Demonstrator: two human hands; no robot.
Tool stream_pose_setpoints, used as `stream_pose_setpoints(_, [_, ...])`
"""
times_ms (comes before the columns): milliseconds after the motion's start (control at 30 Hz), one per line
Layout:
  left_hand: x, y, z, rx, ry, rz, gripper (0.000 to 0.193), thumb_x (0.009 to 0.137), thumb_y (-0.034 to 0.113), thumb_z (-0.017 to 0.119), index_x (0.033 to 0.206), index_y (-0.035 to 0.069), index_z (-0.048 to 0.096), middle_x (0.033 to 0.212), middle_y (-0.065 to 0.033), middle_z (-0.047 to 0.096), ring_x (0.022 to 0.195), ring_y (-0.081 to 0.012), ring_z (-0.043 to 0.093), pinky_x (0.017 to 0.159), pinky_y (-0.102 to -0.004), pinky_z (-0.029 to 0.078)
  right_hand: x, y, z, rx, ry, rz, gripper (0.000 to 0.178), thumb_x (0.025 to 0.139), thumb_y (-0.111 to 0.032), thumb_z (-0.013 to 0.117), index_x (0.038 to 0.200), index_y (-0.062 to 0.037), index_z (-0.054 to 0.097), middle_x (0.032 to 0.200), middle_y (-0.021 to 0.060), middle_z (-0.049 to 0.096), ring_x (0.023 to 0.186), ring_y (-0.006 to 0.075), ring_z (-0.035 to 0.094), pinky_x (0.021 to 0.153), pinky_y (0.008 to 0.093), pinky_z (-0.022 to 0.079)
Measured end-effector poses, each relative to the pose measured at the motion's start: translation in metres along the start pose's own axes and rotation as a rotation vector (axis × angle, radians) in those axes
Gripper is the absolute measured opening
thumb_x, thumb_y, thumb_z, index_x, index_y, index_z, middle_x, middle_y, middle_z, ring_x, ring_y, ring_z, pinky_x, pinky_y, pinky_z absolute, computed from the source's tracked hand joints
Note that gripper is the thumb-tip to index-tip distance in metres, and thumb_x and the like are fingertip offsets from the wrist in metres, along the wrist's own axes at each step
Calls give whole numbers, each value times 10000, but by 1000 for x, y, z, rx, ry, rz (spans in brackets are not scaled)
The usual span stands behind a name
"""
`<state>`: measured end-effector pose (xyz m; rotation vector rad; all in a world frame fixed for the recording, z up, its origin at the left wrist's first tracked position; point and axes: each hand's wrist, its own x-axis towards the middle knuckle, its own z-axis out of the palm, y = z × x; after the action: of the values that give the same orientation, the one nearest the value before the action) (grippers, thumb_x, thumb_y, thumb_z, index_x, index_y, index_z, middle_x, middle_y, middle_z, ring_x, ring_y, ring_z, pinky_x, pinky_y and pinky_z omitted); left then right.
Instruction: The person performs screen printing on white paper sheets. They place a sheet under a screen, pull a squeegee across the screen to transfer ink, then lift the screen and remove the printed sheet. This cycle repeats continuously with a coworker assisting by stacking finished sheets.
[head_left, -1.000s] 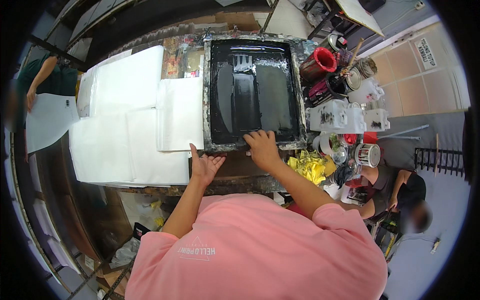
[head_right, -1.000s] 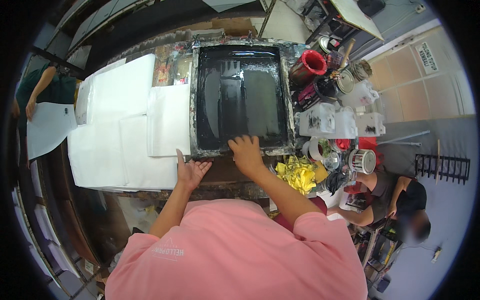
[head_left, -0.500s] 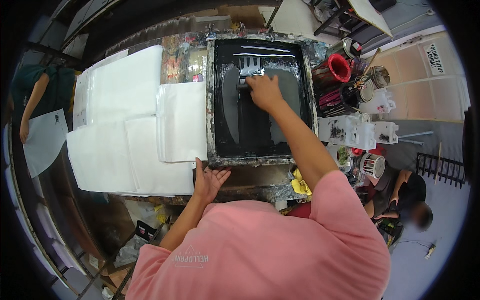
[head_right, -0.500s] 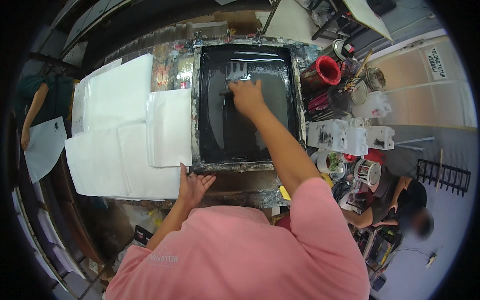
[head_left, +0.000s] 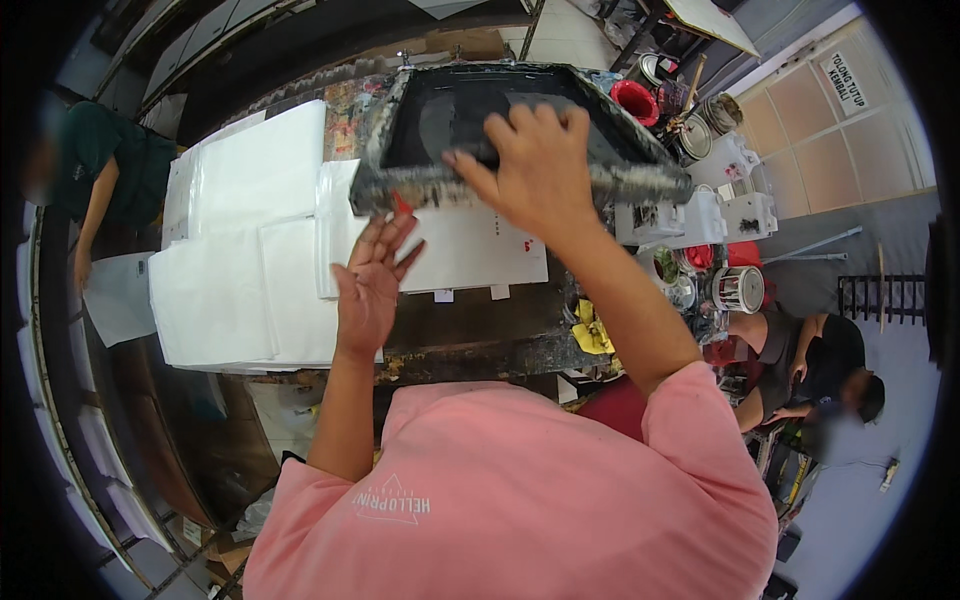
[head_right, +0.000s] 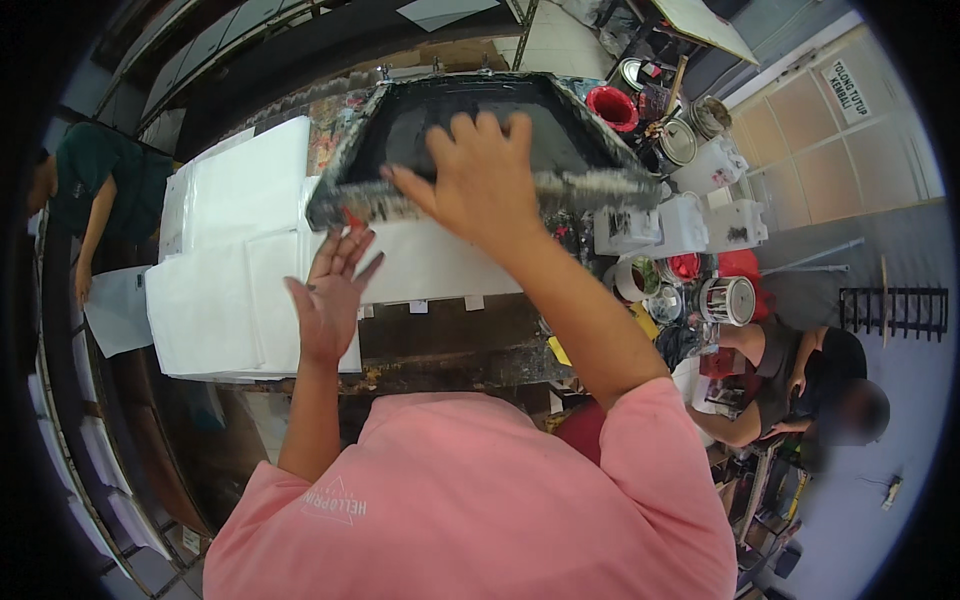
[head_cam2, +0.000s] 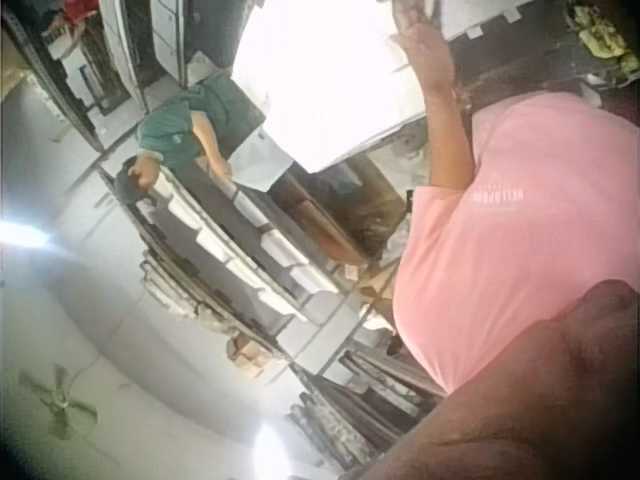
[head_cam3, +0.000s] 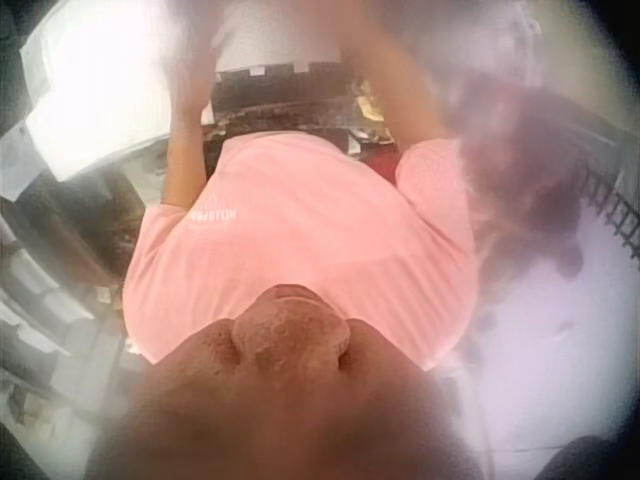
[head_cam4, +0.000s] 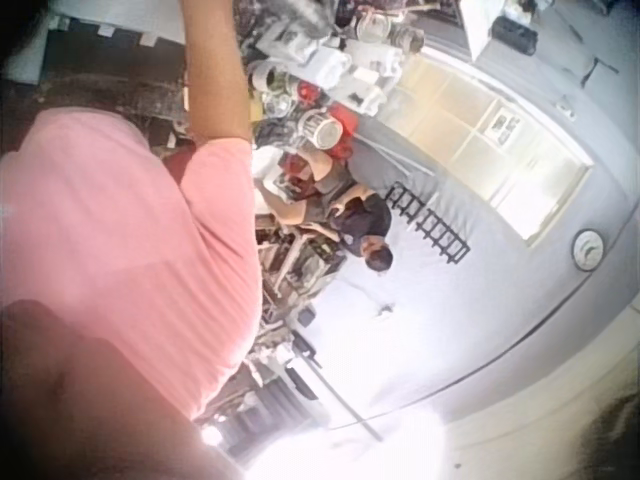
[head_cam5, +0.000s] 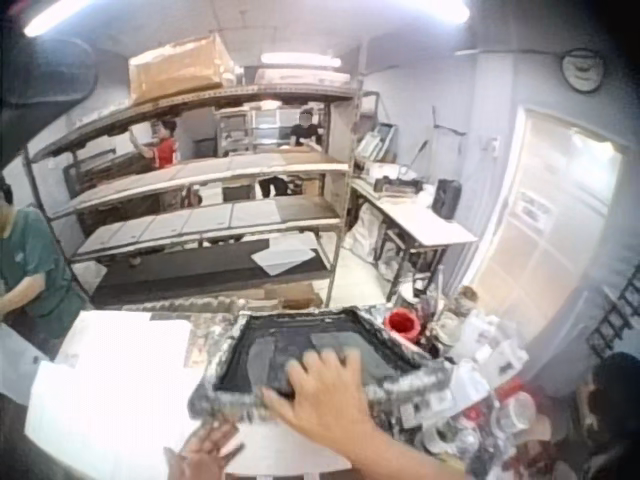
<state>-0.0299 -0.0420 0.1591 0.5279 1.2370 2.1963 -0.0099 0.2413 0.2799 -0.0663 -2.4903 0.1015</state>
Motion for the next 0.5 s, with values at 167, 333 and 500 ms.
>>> stream_pose_setpoints(167, [-21, -66, -53, 1742, 274, -212, 910, 1068, 698, 375, 1661, 10, 327, 1719, -314, 227, 1632, -457, 109, 1268, -688, 23, 54, 11, -8, -39, -3, 11, 636, 970, -664, 622, 916, -50, 782, 857, 106, 700, 859, 301, 654, 922, 494, 382])
stream_pose_setpoints(333, [-60, -113, -104, 1976, 268, -370, 1152, 951, 866, 416, 1687, -5, 251, 1766, -286, 111, 1653, -439, -1, 1207, -764, -129, 86, 15, -14, -43, -66, 41, 622, 987, -650, 617, 968, -53, 789, 879, 110, 722, 929, 299, 691, 897, 479, 400])
stream_pose_setpoints(500, [-44, -91, -78, 1905, 314, -324, 1192, 912, 838, 547, 1640, -74, 307, 1728, -221, 317, 1648, -388, 152, 1219, -761, -111, 103, 22, -11, -36, -64, 23, 523, 985, -583, 650, 1018, -84, 803, 876, 85, 728, 890, 282, 681, 844, 459, 406])
